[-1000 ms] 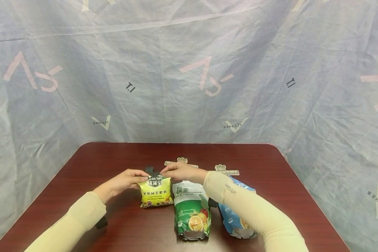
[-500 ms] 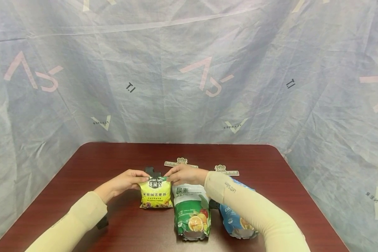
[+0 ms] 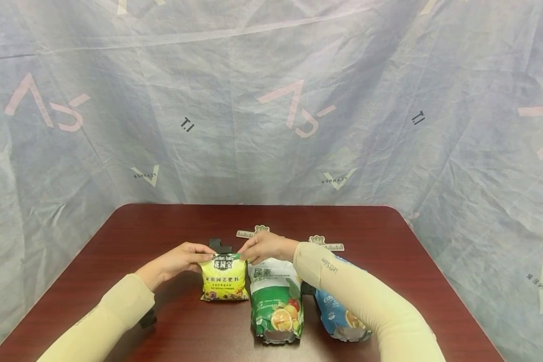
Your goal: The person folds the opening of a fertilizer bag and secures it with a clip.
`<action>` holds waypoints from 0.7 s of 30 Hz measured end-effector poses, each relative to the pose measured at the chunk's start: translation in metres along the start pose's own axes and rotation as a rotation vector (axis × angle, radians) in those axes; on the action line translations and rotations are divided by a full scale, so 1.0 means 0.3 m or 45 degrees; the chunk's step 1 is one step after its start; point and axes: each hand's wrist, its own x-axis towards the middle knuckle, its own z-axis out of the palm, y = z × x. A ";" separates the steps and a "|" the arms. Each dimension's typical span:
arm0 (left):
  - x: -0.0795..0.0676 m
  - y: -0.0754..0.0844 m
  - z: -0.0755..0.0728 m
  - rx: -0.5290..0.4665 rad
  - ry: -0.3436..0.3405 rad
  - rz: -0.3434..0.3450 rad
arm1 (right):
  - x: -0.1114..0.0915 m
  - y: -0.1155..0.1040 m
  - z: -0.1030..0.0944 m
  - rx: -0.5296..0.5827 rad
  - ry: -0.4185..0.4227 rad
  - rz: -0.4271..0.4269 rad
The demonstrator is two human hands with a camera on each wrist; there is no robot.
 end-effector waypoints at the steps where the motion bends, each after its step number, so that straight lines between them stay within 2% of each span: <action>1: 0.001 0.001 -0.002 0.001 0.000 0.002 | 0.000 -0.002 -0.001 -0.005 0.008 0.003; 14: 0.001 -0.002 -0.029 -0.007 -0.032 0.016 | 0.012 0.001 -0.002 0.036 0.012 0.019; 21: -0.004 0.001 -0.026 0.002 -0.026 0.000 | 0.009 -0.001 0.002 0.046 0.011 0.035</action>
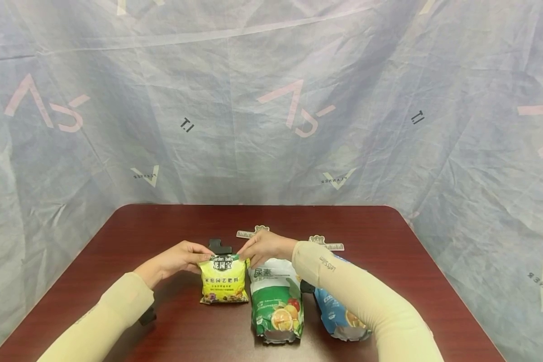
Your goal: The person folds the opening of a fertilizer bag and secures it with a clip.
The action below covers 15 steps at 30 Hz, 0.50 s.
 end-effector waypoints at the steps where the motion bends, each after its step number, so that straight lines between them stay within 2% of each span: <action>1: 0.000 0.000 0.001 0.002 0.003 0.001 | 0.000 0.000 0.000 -0.001 0.001 -0.002; 7: 0.003 -0.004 0.003 0.002 0.011 0.010 | -0.006 0.003 0.000 0.018 -0.007 -0.007; 15: 0.009 -0.017 -0.001 0.011 -0.040 0.024 | -0.009 0.007 -0.002 0.026 -0.032 -0.020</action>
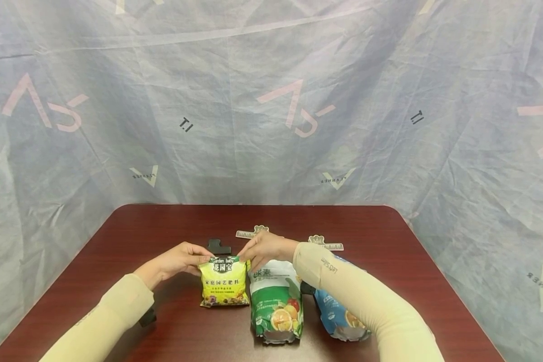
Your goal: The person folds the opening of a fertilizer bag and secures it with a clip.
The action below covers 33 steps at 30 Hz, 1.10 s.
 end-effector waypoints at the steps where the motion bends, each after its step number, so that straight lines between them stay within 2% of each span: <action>1: 0.000 0.000 -0.001 -0.003 -0.009 -0.001 | 0.001 0.001 0.000 0.002 0.000 -0.002; 9: -0.001 0.006 -0.008 -0.009 -0.049 -0.022 | 0.001 0.005 0.005 0.027 0.009 -0.001; 19: -0.013 0.000 -0.006 -0.005 -0.007 -0.060 | -0.006 0.005 0.004 0.000 0.014 -0.012; 33: -0.025 -0.022 -0.023 -0.068 -0.094 -0.026 | -0.007 0.007 0.002 0.007 -0.020 -0.006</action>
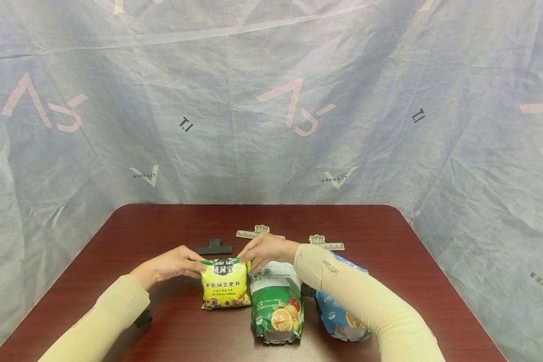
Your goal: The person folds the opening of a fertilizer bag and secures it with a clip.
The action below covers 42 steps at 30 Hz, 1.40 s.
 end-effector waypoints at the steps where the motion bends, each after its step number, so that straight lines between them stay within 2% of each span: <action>1: 0.001 0.000 -0.001 0.002 -0.006 0.004 | -0.002 -0.001 0.000 0.002 0.000 -0.001; 6: 0.008 0.004 -0.001 0.020 -0.004 -0.003 | -0.002 0.003 0.000 0.004 0.007 -0.001; 15: 0.030 0.040 -0.009 0.094 0.050 -0.065 | 0.001 0.011 0.002 0.003 0.018 0.003; 19: 0.051 0.058 -0.036 0.077 0.118 -0.042 | 0.001 0.008 0.004 -0.002 0.012 0.005; 23: 0.076 0.074 -0.072 0.142 0.239 -0.007 | -0.003 0.005 0.004 -0.004 0.007 -0.007; 28: 0.102 0.082 -0.100 0.314 0.378 -0.020 | -0.004 0.004 0.004 0.005 0.007 0.003; 34: 0.127 0.084 -0.106 0.561 0.465 -0.005 | -0.003 0.008 0.004 -0.014 0.000 -0.021; 37: 0.144 0.086 -0.100 0.778 0.471 0.030 | -0.001 0.010 0.004 -0.011 0.009 -0.020; 39: 0.157 0.088 -0.091 0.974 0.454 0.054 | 0.000 0.011 0.004 -0.005 0.015 -0.015; 42: 0.178 0.095 -0.070 1.248 0.406 0.047 | -0.001 0.012 0.004 -0.002 0.020 -0.016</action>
